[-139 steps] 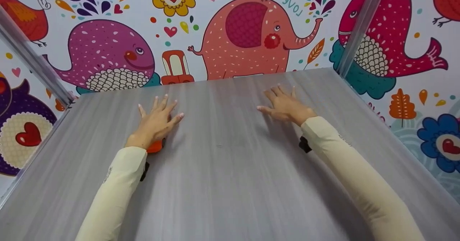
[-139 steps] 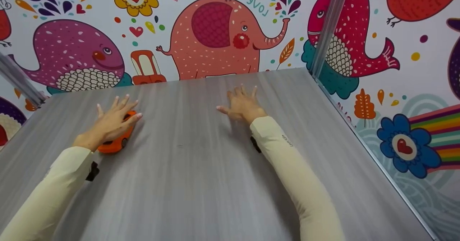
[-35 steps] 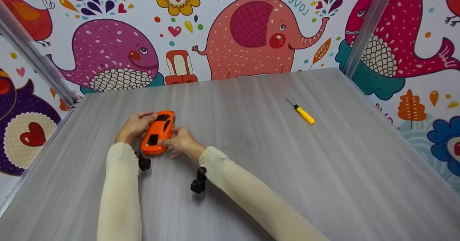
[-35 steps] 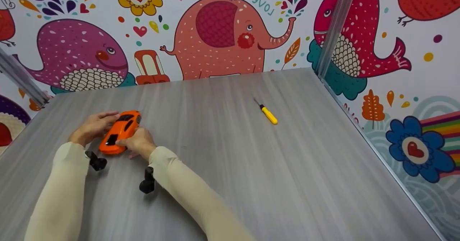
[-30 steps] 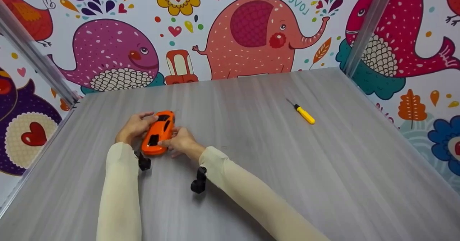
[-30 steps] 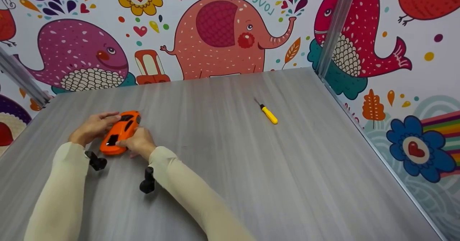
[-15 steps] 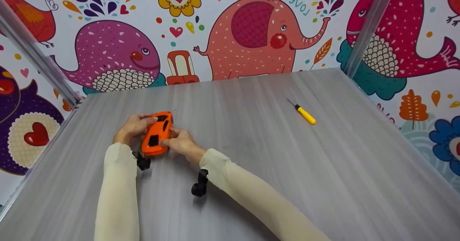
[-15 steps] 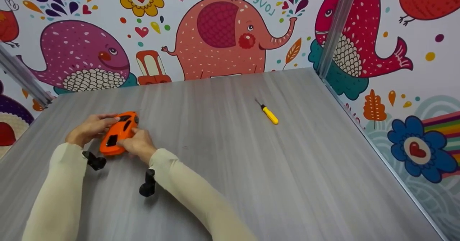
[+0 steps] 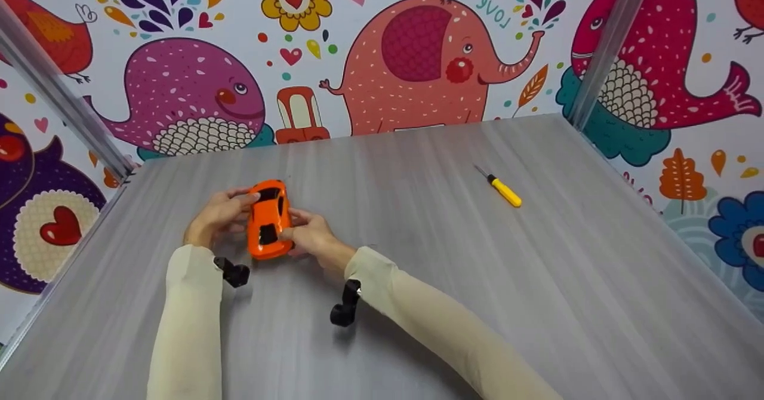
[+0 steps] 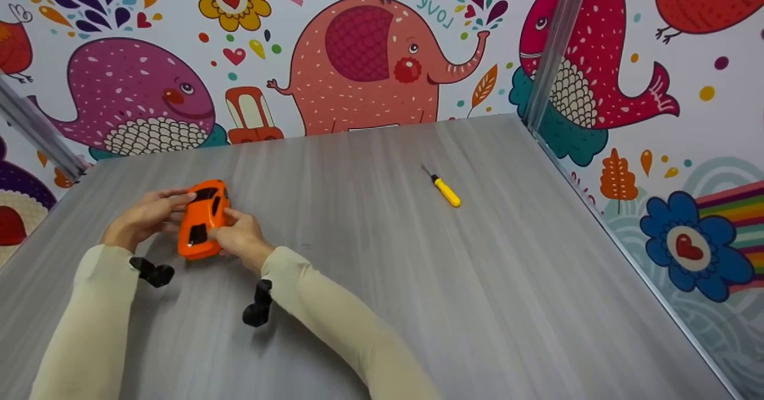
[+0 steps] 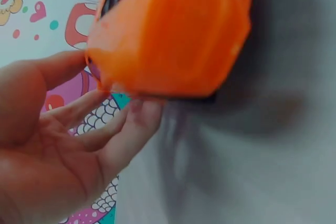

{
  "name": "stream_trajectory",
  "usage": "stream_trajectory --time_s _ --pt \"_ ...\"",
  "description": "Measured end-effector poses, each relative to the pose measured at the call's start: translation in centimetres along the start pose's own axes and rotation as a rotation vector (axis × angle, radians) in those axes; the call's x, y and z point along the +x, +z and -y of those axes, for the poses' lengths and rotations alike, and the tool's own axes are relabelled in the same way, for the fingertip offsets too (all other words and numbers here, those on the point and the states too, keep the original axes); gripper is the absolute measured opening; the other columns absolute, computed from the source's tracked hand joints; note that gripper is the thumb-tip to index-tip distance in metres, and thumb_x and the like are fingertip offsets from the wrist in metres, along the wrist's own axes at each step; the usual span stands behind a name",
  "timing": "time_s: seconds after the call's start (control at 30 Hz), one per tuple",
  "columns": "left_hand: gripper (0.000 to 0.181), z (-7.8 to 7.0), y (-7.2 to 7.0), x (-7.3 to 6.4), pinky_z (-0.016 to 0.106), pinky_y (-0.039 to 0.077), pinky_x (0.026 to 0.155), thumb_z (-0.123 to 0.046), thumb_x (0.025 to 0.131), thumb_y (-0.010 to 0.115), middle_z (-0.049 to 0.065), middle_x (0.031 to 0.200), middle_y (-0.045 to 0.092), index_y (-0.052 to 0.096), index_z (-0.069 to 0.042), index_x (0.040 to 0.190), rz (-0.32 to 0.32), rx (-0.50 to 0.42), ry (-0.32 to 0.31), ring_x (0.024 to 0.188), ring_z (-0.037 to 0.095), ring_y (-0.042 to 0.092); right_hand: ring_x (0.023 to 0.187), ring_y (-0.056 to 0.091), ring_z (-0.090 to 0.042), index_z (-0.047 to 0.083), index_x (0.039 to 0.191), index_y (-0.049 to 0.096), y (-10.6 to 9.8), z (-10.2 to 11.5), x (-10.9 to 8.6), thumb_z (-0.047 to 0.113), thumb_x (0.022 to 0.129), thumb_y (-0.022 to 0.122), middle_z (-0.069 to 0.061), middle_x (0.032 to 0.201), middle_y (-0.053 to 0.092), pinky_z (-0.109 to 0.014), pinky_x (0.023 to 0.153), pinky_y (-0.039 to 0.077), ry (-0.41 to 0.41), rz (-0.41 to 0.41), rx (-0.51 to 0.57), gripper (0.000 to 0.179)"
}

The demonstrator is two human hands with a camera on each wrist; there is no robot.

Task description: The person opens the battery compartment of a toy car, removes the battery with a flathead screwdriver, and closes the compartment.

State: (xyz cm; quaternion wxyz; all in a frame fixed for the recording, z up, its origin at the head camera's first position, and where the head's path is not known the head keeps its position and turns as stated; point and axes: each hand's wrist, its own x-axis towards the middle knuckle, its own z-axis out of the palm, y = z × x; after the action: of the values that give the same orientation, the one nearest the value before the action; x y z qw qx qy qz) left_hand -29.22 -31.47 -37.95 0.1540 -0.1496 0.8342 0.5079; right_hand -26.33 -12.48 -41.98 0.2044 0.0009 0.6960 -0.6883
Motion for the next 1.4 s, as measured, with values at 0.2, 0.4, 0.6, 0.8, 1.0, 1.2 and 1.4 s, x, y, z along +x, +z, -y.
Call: stream_trajectory --time_s 0.2,0.4,0.6,0.8,1.0,1.2,1.4 --pt "0.067 0.0 0.8 -0.3 0.028 0.060 0.082 -0.040 0.105 0.047 0.022 0.151 0.045 0.023 -0.010 0.160 0.007 -0.065 0.070 0.096 0.010 0.066 0.077 0.065 -0.017 0.020 0.139 0.061 -2.1 -0.1 -0.3 0.000 0.081 0.071 -0.004 0.116 0.066 -0.031 0.065 0.060 -0.005 0.049 0.036 0.062" --pt "0.067 0.4 1.3 -0.5 0.033 0.061 0.083 -0.042 0.106 0.044 0.025 0.153 0.041 0.023 -0.007 0.159 0.017 -0.125 0.086 0.107 0.020 0.063 0.073 0.064 -0.017 0.019 0.141 0.059 -3.9 -0.3 -0.8 0.000 0.082 0.069 -0.006 0.123 0.066 -0.027 0.061 0.057 -0.001 0.114 0.052 0.062" --pt "0.066 0.3 2.1 -0.7 0.035 0.061 0.084 -0.043 0.105 0.045 0.025 0.154 0.038 0.025 -0.005 0.156 0.029 -0.176 0.091 0.102 0.021 0.064 0.081 0.064 -0.016 0.018 0.143 0.057 -5.6 -0.4 -1.3 0.000 0.083 0.068 -0.007 0.129 0.064 -0.027 0.064 0.056 -0.004 0.164 0.056 0.063" --pt "0.066 0.1 3.0 -1.1 0.032 0.062 0.079 -0.042 0.105 0.045 0.023 0.143 0.046 0.028 -0.001 0.154 0.029 -0.202 0.115 0.085 0.014 0.068 0.084 0.065 -0.017 0.018 0.143 0.057 -7.6 -0.6 -1.7 0.002 0.086 0.067 -0.009 0.132 0.063 -0.028 0.067 0.057 -0.030 0.226 0.034 0.060" --pt "0.065 -0.3 4.1 -1.5 0.032 0.062 0.078 -0.040 0.106 0.045 0.014 0.124 0.053 0.028 -0.002 0.155 0.085 -0.232 0.129 0.082 0.014 0.067 0.084 0.065 -0.017 0.016 0.146 0.054 -9.3 -0.9 -2.5 -0.001 0.089 0.065 -0.013 0.138 0.058 -0.029 0.067 0.058 -0.045 0.266 0.023 0.060" --pt "0.061 -0.5 5.0 -1.8 0.032 0.062 0.076 -0.037 0.107 0.044 0.006 0.109 0.059 0.030 -0.002 0.155 0.119 -0.268 0.157 0.078 0.014 0.066 0.092 0.066 -0.019 0.016 0.146 0.054 -10.5 -0.8 -3.3 -0.001 0.087 0.068 -0.014 0.142 0.055 -0.033 0.074 0.060 -0.052 0.268 0.003 0.063" --pt "0.056 -0.5 5.8 -2.1 0.033 0.062 0.074 -0.034 0.106 0.047 0.002 0.099 0.064 0.035 -0.002 0.151 0.136 -0.353 0.164 0.076 0.015 0.067 0.096 0.066 -0.019 0.016 0.145 0.055 -11.5 -0.8 -3.9 0.001 0.086 0.068 -0.014 0.144 0.055 -0.034 0.078 0.060 -0.054 0.263 0.000 0.062"
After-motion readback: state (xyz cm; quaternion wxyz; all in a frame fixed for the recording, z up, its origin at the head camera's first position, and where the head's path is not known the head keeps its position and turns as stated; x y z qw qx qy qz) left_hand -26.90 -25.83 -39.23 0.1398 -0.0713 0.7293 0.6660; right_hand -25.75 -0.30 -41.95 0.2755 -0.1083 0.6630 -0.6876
